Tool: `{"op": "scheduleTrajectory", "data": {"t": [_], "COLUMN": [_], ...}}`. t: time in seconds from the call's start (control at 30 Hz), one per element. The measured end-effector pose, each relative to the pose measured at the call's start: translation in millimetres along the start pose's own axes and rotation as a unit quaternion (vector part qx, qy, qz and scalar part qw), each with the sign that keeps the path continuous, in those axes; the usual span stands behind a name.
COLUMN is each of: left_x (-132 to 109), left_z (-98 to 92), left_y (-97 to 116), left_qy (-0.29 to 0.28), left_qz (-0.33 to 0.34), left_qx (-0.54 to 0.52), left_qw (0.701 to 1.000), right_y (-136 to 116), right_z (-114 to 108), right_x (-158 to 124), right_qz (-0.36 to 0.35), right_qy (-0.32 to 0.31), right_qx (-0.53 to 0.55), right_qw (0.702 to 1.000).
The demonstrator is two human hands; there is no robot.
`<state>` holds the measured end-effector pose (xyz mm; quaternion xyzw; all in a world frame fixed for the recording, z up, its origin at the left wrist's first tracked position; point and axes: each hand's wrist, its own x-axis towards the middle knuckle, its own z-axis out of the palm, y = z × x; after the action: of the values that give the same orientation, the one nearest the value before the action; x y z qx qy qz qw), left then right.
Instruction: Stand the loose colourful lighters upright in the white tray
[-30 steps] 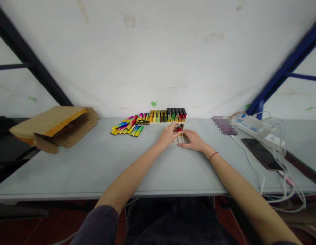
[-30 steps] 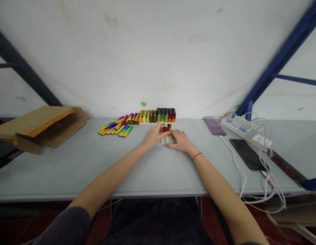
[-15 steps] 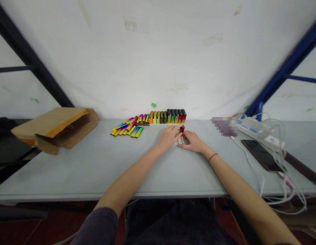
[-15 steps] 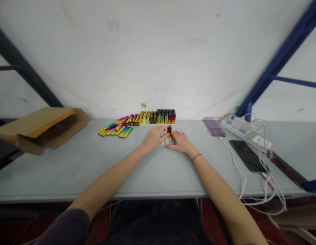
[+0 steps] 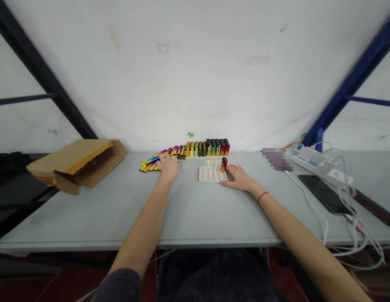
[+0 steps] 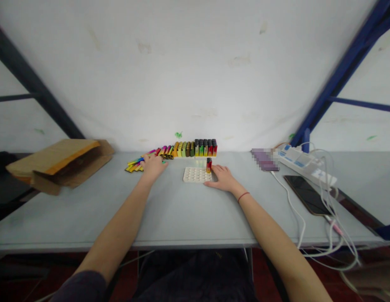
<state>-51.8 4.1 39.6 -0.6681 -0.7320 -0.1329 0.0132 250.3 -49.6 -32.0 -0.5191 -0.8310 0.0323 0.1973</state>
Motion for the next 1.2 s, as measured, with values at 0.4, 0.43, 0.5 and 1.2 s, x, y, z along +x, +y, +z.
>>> {"op": "scheduleTrajectory", "data": {"t": [0.4, 0.43, 0.5, 1.2], "left_x": [9, 9, 9, 2], "left_z": [13.1, 14.2, 17.3, 42.8], "left_y": [-3, -4, -4, 44], "left_qy": [-0.105, -0.11, -0.103, -0.158], "left_qz": [0.054, 0.062, 0.077, -0.092], "left_qx": [0.009, 0.016, 0.002, -0.8], "left_qw": [0.993, 0.992, 0.992, 0.572], "right_y": [-1, -1, 0, 1], "right_z": [-2, -2, -1, 0], "right_x": [0, 0, 0, 1], "right_qz": [0.001, 0.0, -0.001, -0.007], "right_qy": [-0.003, -0.002, -0.001, 0.001], "right_qx": [0.003, 0.004, 0.005, 0.007], "right_qw": [1.0, 1.0, 1.0, 1.0]}}
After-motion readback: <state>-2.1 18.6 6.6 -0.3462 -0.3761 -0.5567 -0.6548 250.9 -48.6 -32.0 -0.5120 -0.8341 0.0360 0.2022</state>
